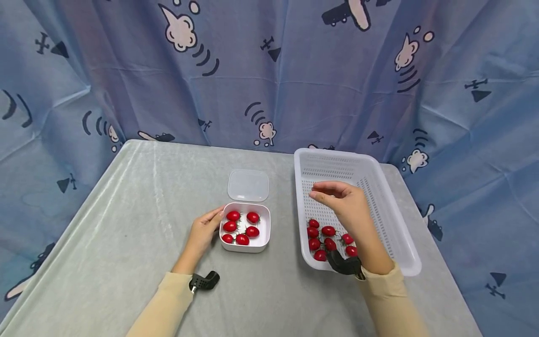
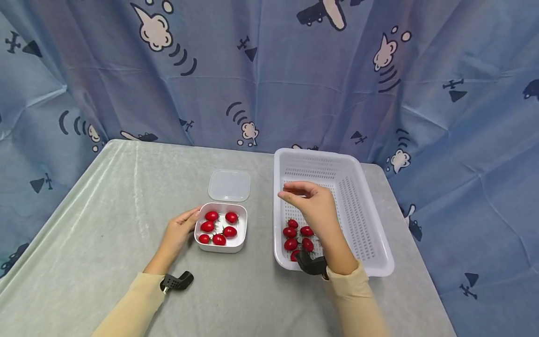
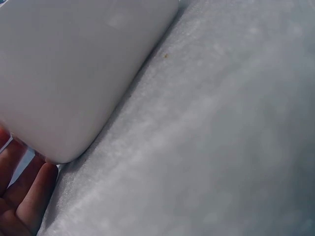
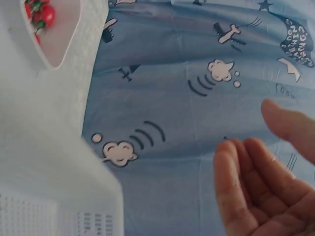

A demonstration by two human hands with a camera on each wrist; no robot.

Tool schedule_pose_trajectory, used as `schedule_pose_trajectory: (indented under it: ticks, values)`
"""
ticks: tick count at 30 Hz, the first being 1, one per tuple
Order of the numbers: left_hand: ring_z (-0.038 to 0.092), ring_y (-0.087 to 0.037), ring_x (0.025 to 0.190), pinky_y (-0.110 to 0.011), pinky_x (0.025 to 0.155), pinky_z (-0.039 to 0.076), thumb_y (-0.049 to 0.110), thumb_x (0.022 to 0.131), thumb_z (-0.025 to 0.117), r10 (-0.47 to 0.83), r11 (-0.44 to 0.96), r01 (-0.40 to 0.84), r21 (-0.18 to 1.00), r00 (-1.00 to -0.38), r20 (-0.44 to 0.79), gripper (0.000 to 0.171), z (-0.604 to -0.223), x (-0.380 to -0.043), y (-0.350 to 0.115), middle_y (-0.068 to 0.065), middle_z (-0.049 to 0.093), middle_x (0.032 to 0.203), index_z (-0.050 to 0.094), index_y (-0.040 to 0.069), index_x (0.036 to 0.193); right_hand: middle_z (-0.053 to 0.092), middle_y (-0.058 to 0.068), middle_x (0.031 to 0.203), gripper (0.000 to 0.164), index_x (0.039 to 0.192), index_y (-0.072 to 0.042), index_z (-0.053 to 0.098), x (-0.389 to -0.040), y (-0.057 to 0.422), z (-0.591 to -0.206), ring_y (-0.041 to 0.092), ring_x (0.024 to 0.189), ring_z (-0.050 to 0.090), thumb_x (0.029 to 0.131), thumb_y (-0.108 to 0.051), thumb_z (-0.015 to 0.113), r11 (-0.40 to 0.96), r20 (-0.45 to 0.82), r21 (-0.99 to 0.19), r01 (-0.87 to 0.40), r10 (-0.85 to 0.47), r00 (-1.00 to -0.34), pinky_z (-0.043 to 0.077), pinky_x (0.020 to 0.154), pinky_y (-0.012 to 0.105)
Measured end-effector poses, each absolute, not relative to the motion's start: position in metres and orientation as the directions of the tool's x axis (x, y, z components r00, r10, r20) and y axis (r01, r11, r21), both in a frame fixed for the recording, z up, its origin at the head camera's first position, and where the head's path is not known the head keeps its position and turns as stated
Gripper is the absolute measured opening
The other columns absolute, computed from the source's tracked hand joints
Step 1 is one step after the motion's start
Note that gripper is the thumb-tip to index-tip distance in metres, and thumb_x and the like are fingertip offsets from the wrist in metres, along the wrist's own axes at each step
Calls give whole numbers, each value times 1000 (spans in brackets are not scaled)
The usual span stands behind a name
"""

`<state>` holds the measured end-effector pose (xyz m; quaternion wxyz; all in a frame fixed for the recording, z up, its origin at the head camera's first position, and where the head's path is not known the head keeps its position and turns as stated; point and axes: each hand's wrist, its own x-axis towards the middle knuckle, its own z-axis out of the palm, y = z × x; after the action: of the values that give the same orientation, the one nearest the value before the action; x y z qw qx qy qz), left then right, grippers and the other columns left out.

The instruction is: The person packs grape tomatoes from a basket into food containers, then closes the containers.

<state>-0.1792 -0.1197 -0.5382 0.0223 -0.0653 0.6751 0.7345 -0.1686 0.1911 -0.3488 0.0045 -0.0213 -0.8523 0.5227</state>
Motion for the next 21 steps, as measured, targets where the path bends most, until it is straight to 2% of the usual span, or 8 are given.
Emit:
schedule_pose_trajectory:
  ticks: [6,14,17,21]
  values:
    - [63,10,99,-14,87,54,15,99,60,-59,-82,-116,990,-991,-121,36,-539,-179,-120,-21,61,135,62,-2,131,71,-24,89,43,116,1,70,-181,212,-357,2,91,66,87,-31,77,465,-16,-885,-2,-34,-999,54,81,16]
    - [63,10,98,-14,87,55,14,99,60,-66,-70,-113,991,-991,-118,36,-538,-179,-119,-21,61,135,62,-3,131,70,-24,90,46,119,-1,69,-191,227,-359,-1,93,65,88,-34,76,502,-51,-864,33,-22,-998,52,83,15]
    - [63,10,97,-13,86,54,15,99,61,-74,-62,-111,992,-991,-116,37,-537,-179,-119,-21,61,135,62,-3,131,72,-19,93,46,118,-3,70,-198,231,-362,-1,91,66,87,-35,78,540,-46,-841,17,-41,-998,53,81,15]
    - [63,10,96,-14,86,55,15,99,61,-77,-71,-116,991,-990,-121,36,-537,-179,-119,-21,61,134,63,-3,130,75,-5,103,44,119,-2,70,-210,239,-372,-2,90,65,87,-31,77,559,-55,-829,-5,-91,-994,53,81,14]
